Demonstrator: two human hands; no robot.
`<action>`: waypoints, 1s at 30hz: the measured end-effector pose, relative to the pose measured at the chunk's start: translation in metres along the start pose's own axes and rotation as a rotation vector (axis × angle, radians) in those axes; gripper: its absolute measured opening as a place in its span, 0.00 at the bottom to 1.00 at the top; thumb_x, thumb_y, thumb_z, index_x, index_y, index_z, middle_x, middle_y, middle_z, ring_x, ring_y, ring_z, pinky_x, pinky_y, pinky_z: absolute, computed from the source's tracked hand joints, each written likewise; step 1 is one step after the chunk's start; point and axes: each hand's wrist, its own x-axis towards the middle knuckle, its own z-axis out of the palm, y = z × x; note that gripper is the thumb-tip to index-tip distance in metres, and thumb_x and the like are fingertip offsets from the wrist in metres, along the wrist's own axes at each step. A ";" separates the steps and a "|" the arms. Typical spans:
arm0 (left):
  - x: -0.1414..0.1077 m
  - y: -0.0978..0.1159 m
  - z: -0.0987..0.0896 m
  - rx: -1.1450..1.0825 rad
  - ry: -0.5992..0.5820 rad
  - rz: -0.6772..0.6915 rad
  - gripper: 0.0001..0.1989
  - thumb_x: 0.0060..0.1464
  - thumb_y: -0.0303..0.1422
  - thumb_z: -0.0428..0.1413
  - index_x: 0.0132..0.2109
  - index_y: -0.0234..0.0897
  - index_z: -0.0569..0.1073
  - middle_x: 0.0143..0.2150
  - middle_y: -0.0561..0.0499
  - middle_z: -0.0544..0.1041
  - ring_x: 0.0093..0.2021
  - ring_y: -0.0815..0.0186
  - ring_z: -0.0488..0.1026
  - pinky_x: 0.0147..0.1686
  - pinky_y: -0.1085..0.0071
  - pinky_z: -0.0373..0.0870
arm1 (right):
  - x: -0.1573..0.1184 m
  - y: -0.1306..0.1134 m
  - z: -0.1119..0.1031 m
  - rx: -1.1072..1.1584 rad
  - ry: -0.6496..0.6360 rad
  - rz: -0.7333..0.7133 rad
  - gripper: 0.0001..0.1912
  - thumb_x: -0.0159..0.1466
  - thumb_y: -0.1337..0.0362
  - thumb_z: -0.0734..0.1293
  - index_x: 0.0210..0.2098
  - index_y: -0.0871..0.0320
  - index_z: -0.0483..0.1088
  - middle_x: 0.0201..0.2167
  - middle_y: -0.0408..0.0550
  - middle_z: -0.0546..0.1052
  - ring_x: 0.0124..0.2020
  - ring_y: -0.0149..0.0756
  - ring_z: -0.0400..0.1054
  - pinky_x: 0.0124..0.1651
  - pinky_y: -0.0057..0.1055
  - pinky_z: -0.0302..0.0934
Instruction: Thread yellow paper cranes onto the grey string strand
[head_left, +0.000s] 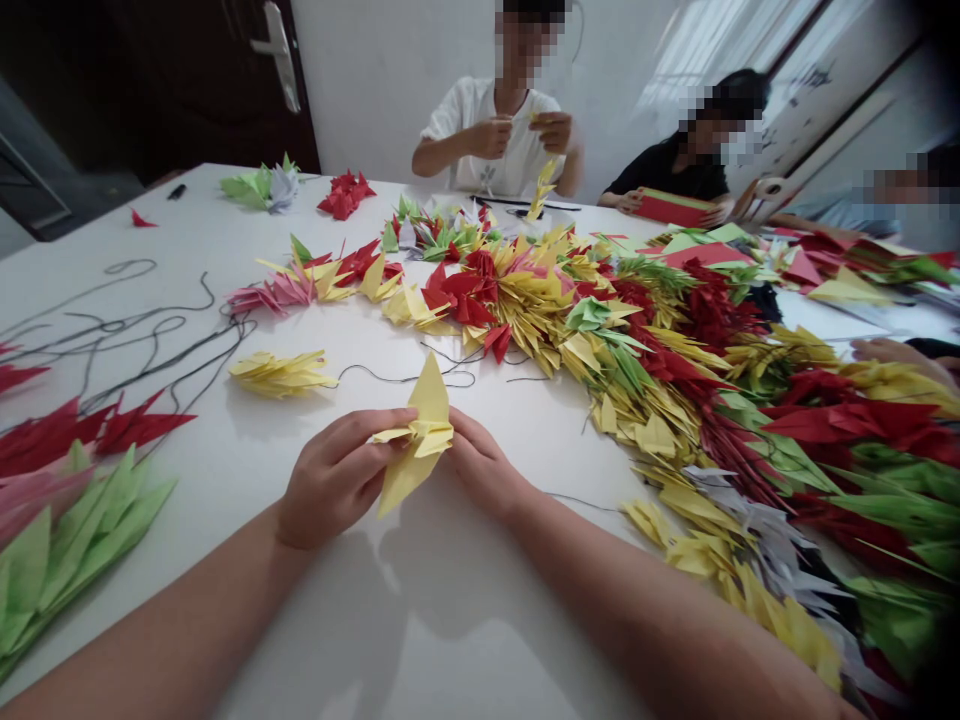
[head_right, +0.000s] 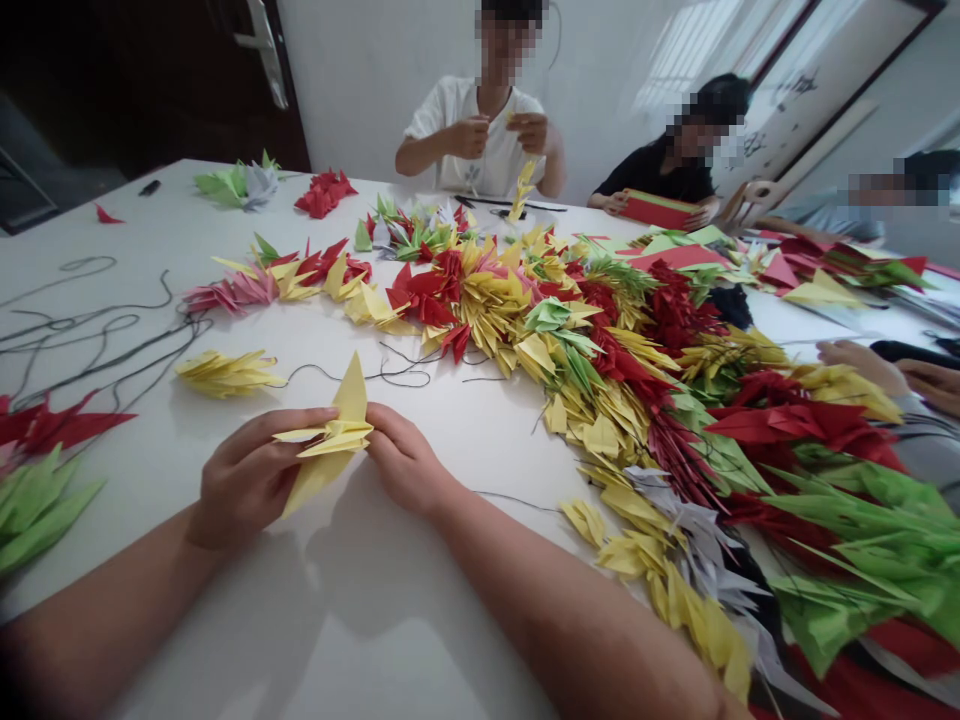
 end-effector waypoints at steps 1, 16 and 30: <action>0.000 0.000 0.000 -0.005 0.000 0.000 0.07 0.49 0.20 0.53 0.32 0.37 0.67 0.44 0.46 0.75 0.41 0.68 0.73 0.39 0.72 0.72 | 0.000 0.000 0.000 -0.003 -0.002 -0.004 0.12 0.60 0.65 0.54 0.38 0.58 0.67 0.40 0.48 0.71 0.42 0.34 0.63 0.45 0.30 0.58; 0.001 -0.002 0.000 0.023 -0.005 0.032 0.07 0.49 0.22 0.53 0.34 0.39 0.67 0.44 0.46 0.75 0.40 0.68 0.73 0.38 0.70 0.72 | 0.004 0.009 0.002 -0.026 -0.064 0.056 0.09 0.59 0.64 0.58 0.33 0.60 0.67 0.33 0.46 0.71 0.34 0.30 0.63 0.35 0.26 0.58; -0.001 -0.006 0.007 -0.004 0.066 -0.417 0.03 0.51 0.31 0.53 0.34 0.38 0.67 0.31 0.52 0.75 0.32 0.70 0.73 0.29 0.76 0.71 | 0.004 0.014 0.004 0.039 -0.019 0.019 0.05 0.63 0.62 0.56 0.36 0.55 0.53 0.33 0.45 0.75 0.21 0.24 0.62 0.29 0.26 0.59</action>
